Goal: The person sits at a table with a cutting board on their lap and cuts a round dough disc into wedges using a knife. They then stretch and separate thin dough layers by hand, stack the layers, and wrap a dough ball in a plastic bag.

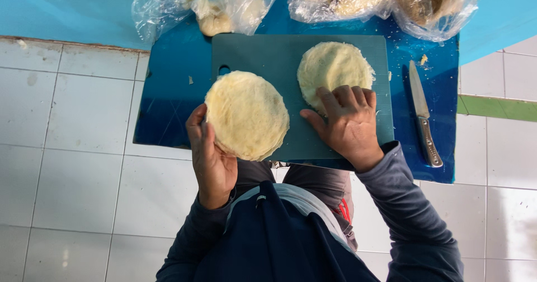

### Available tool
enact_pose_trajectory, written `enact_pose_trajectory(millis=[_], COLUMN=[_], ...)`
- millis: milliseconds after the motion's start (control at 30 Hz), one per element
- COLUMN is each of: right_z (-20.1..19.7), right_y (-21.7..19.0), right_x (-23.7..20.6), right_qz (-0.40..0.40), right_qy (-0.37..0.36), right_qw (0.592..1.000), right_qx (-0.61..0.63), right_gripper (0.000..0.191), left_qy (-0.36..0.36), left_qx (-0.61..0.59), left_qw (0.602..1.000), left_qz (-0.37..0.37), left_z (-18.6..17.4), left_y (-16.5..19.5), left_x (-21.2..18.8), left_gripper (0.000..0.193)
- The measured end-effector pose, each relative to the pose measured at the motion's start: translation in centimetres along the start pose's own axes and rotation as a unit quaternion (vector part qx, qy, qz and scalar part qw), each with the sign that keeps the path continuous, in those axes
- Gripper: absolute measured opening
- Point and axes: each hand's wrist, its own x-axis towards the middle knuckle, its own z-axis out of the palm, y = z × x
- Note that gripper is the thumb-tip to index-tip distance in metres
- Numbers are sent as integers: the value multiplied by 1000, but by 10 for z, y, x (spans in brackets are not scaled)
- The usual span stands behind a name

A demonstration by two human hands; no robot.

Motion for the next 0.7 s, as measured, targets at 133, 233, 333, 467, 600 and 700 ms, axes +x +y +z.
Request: enact_pose_trajectory(millis=[133, 233, 333, 467, 600, 700], right_z=[-11, -18, -19, -16, -12, -11], right_y=[-20, -50, -78, -98, -96, -94], right_x=[0, -6, -10, -13, -14, -15], right_qz=[31, 97, 65, 37, 73, 85], right_qy=[14, -20, -8, 27, 23, 17], right_qw=[993, 955, 927, 919, 920, 913], right_qx=[112, 281, 370, 391, 385, 399], right_gripper=[43, 37, 43, 46, 34, 34], left_qy=[-58, -73, -79, -136, -147, -157], left_qx=[-62, -13, 34, 247, 309, 313], left_qw=[996, 997, 996, 956, 934, 929], left_qz=[-10, -3, -32, 74, 104, 122], left_z=[3, 5, 7, 9, 10, 11], left_y=[3, 3, 4, 3, 1, -2], left_x=[1, 0, -6, -13, -16, -17], left_gripper=[58, 57, 54, 48, 46, 46])
